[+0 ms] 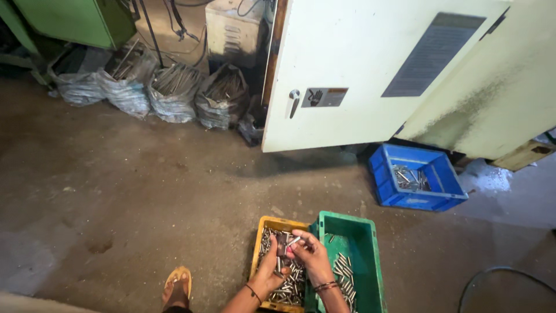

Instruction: The person repeatedly picks small cylindrical metal parts from a green bin and places them into a yellow bin. The action is continuous and repetitive, with no other tools or objects handled.

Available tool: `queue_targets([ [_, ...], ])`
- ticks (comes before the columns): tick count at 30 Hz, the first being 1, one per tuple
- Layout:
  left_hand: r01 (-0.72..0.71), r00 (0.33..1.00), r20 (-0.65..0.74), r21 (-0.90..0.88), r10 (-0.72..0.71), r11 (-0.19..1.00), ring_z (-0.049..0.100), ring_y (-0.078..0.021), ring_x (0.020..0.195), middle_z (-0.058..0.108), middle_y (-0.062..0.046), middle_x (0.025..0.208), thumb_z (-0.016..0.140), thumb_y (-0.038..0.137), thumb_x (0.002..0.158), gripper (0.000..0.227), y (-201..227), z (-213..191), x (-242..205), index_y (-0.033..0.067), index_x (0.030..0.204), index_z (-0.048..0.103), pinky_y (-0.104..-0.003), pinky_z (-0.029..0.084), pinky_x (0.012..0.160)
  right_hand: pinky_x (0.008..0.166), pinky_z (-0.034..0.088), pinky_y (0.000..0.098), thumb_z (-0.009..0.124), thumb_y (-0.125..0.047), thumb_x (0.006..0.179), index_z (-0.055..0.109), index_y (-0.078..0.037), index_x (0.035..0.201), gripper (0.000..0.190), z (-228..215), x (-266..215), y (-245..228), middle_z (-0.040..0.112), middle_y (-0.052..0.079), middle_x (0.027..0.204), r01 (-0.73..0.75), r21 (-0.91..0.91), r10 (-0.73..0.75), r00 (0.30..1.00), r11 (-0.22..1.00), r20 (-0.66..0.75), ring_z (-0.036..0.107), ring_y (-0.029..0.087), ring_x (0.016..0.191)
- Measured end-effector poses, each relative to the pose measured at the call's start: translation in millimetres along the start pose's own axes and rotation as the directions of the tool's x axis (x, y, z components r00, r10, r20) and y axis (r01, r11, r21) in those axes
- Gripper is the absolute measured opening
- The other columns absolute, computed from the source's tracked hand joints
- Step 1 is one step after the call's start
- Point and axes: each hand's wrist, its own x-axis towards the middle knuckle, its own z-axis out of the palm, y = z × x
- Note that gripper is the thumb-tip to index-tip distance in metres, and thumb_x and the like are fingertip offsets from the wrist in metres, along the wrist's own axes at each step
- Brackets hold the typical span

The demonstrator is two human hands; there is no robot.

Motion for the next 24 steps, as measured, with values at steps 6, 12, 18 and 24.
queue_targets([
  [6,0.049,0.996,0.072,0.073,-0.054,0.996,0.045,-0.0080,0.044,0.049,0.002,0.065,0.043,0.073,0.093,0.061,2.1,-0.1,1.1,0.0146,0.090,0.060,-0.020,0.033,0.035,0.064,0.065,0.0316,0.071,-0.006,0.091,0.064,0.001,0.113,0.024,-4.7,3.4,17.3,0.070,0.009,0.088,-0.167,-0.001,0.167,0.986,0.986,-0.001,0.071,0.017,0.073],
  [12,0.048,0.996,0.066,0.092,-0.054,0.995,0.044,-0.0101,0.041,0.049,0.000,0.062,0.045,0.078,0.091,0.067,11.5,-9.9,7.0,0.0116,0.084,0.056,-0.021,0.031,0.034,0.064,0.065,0.0309,0.070,-0.014,0.094,0.068,0.002,0.110,0.023,4.1,5.3,19.7,0.070,0.007,0.089,-0.189,0.062,0.188,0.982,0.980,0.031,0.070,0.015,0.074],
  [18,0.012,1.000,0.009,0.065,-0.012,0.998,0.047,-0.0096,0.044,0.051,0.000,0.067,0.046,0.073,0.093,0.061,13.0,-10.4,6.8,0.0130,0.086,0.057,-0.021,0.032,0.034,0.064,0.064,0.0301,0.070,-0.010,0.093,0.069,0.001,0.110,0.020,9.0,7.4,18.0,0.070,0.008,0.089,-0.138,0.044,0.137,0.990,0.990,0.012,0.070,0.015,0.074],
  [24,-0.013,0.999,-0.033,0.150,0.018,0.989,0.044,-0.0082,0.043,0.050,0.000,0.067,0.048,0.068,0.095,0.056,10.6,-5.3,-1.3,0.0129,0.089,0.059,-0.020,0.032,0.033,0.066,0.065,0.0294,0.069,-0.011,0.094,0.069,0.002,0.109,0.020,1.7,6.2,20.3,0.070,0.007,0.090,-0.215,0.034,0.213,0.976,0.976,0.044,0.070,0.015,0.075],
])
